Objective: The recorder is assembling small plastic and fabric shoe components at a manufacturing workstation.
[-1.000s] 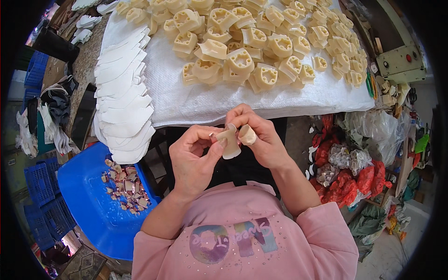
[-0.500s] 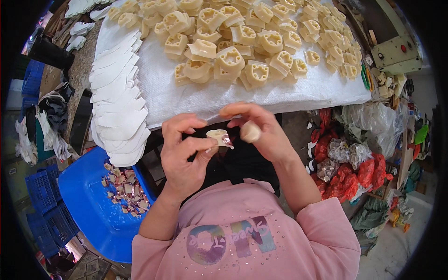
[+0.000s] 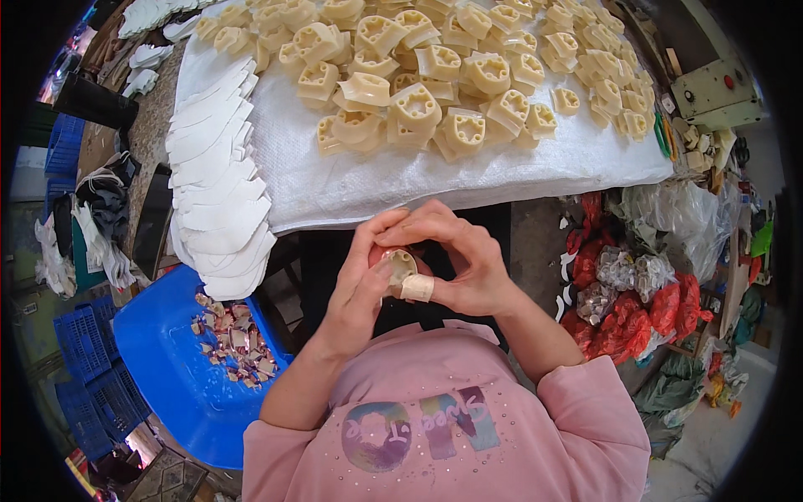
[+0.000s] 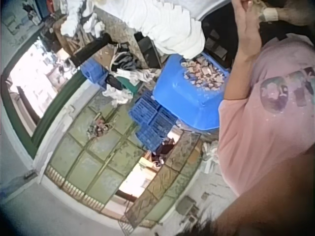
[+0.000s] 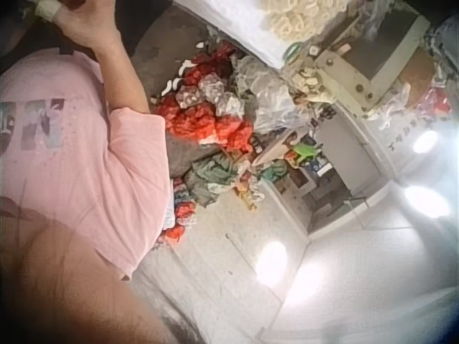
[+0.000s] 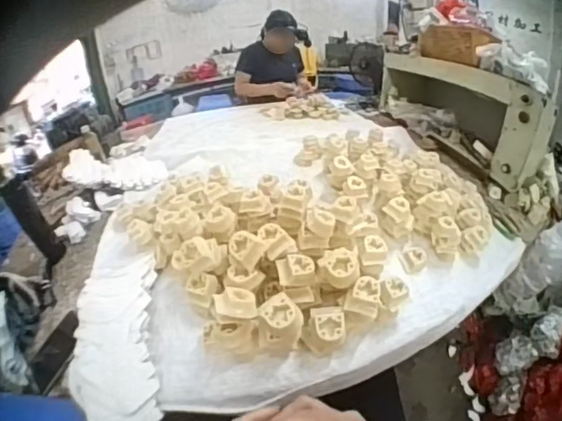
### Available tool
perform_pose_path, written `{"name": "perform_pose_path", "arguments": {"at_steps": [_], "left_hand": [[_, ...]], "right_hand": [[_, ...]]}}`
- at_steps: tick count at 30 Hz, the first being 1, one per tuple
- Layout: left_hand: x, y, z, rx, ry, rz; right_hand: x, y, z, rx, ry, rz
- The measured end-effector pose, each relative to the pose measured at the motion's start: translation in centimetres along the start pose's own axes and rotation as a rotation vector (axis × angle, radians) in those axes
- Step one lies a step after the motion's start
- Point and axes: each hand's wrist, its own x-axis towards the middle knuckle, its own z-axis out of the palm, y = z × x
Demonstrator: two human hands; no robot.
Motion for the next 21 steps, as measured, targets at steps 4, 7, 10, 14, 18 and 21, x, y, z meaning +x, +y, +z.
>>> {"name": "perform_pose_path", "arguments": {"at_steps": [4,7,10,14,18,21], "left_hand": [[-0.3,-1.4,-0.1,0.161,0.185,0.180],[-0.7,-1.2,-0.6,0.120,0.140,0.099],[-0.4,-0.9,0.6,0.023,0.136,0.138],[0.1,-0.8,1.6,0.134,0.243,0.215],[-0.5,-1.1,2.1,0.375,0.274,0.311],[-0.5,-1.7,1.4,0.499,0.360,0.334]], "right_hand": [[-0.4,0.4,1.8,-0.130,0.178,-0.077],[0.1,1.1,1.2,-0.024,0.126,0.004],[1.0,-0.5,1.0,0.618,0.066,0.452],[1.5,-0.1,1.4,0.672,-0.019,0.570],[0.5,0.7,2.3,0.641,-0.030,0.485],[0.1,0.2,2.7,0.461,-0.023,0.459]]}}
